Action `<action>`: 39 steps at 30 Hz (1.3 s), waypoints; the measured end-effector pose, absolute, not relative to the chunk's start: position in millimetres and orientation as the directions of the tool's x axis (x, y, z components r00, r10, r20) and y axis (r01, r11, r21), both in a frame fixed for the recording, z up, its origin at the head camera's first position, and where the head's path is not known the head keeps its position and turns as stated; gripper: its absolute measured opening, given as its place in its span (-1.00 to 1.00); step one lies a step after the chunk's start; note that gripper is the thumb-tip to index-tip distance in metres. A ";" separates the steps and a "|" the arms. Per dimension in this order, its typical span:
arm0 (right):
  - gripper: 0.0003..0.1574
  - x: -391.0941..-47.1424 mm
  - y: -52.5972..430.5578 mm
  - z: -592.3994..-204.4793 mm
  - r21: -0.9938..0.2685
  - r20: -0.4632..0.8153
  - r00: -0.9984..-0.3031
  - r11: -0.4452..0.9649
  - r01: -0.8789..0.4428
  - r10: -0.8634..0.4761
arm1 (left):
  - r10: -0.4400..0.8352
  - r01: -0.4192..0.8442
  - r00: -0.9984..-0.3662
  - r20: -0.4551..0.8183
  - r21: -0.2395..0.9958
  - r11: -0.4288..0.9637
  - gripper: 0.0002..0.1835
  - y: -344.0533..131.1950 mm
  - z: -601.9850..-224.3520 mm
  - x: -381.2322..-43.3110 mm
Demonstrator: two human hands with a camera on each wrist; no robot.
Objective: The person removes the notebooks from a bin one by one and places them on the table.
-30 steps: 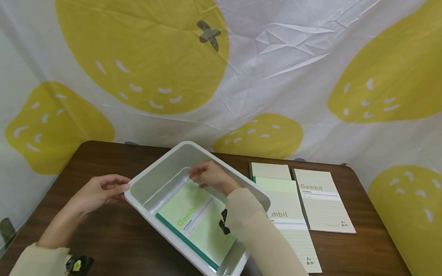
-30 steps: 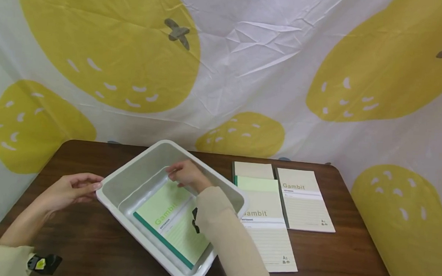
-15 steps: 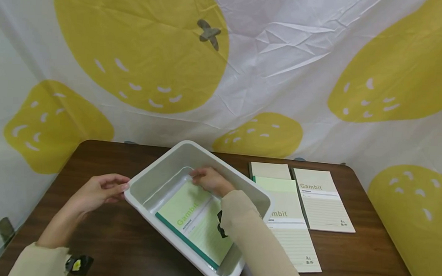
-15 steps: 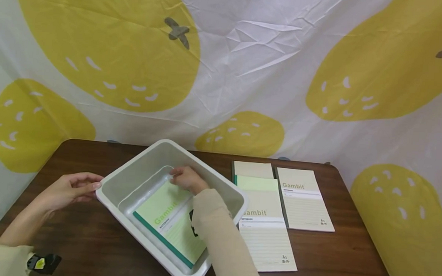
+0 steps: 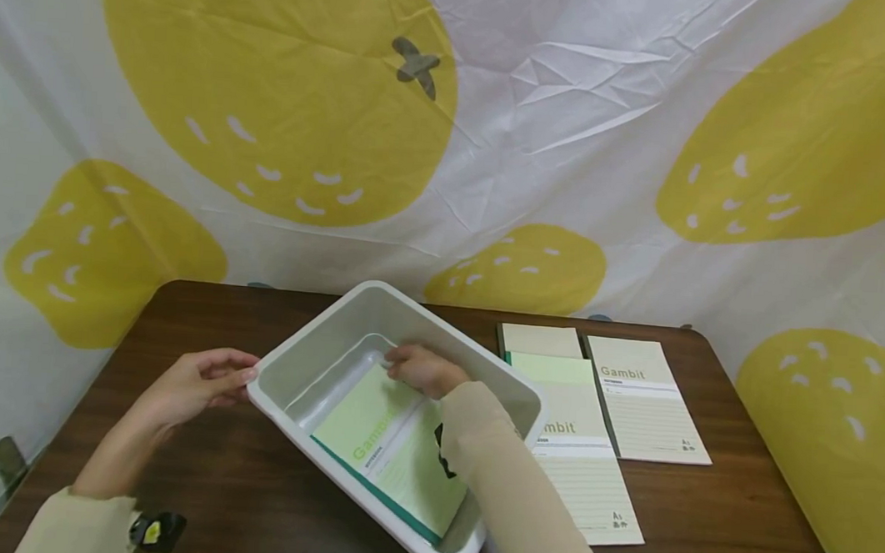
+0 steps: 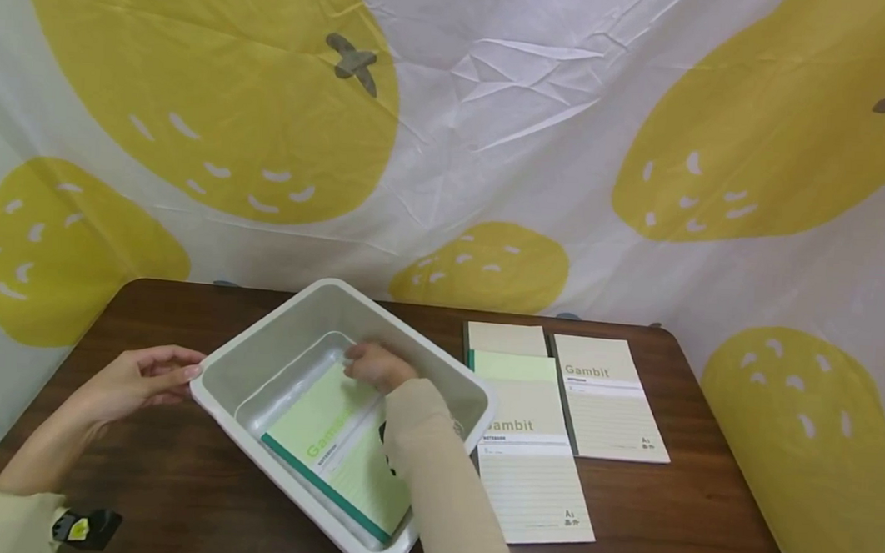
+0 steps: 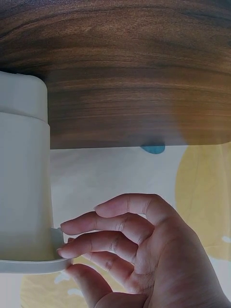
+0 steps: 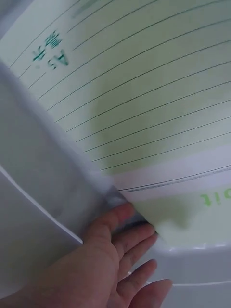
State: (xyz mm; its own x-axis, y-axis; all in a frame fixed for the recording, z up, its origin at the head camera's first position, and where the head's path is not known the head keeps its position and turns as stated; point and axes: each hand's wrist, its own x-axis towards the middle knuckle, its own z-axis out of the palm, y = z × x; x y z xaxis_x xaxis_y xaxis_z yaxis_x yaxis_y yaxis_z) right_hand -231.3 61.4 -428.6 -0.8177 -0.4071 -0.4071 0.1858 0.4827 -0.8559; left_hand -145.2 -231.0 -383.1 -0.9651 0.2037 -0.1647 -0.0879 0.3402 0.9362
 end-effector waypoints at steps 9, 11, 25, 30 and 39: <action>-0.47 -230.1 59.4 -430.3 -0.855 -0.428 -0.797 0.477 0.204 -0.427 | 0.214 -0.068 -0.966 -0.144 0.943 0.326 -0.51 -232.8 -382.4 -143.8; -0.46 -230.3 59.7 -430.3 -0.861 -0.426 -0.793 0.464 0.207 -0.437 | 0.215 -0.065 -0.967 -0.140 0.943 0.325 -0.52 -233.0 -382.3 -143.5; -0.61 -253.0 57.6 -455.3 -0.913 -0.270 -0.876 0.394 0.102 -0.399 | 0.208 -0.071 -0.967 -0.147 0.940 0.333 -0.50 -232.8 -383.4 -144.4; -0.64 -240.1 50.7 -430.5 -0.883 -0.265 -0.911 0.459 0.097 -0.317 | 0.208 -0.072 -0.967 -0.149 0.939 0.336 -0.51 -232.2 -383.3 -145.0; -0.57 -233.4 48.9 -405.4 -0.899 -0.290 -0.915 0.408 0.160 -0.281 | 0.215 -0.069 -0.965 -0.147 0.940 0.333 -0.51 -231.6 -383.0 -144.9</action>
State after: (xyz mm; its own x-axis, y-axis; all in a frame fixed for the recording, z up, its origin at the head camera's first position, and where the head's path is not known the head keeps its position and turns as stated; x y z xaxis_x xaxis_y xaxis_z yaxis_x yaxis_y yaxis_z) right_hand -233.4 48.9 -405.4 -0.9146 -0.2814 -0.2903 0.1596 0.4084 -0.8987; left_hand -144.9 -231.6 -383.0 -0.9653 0.2153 -0.1474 -0.0692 0.3334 0.9402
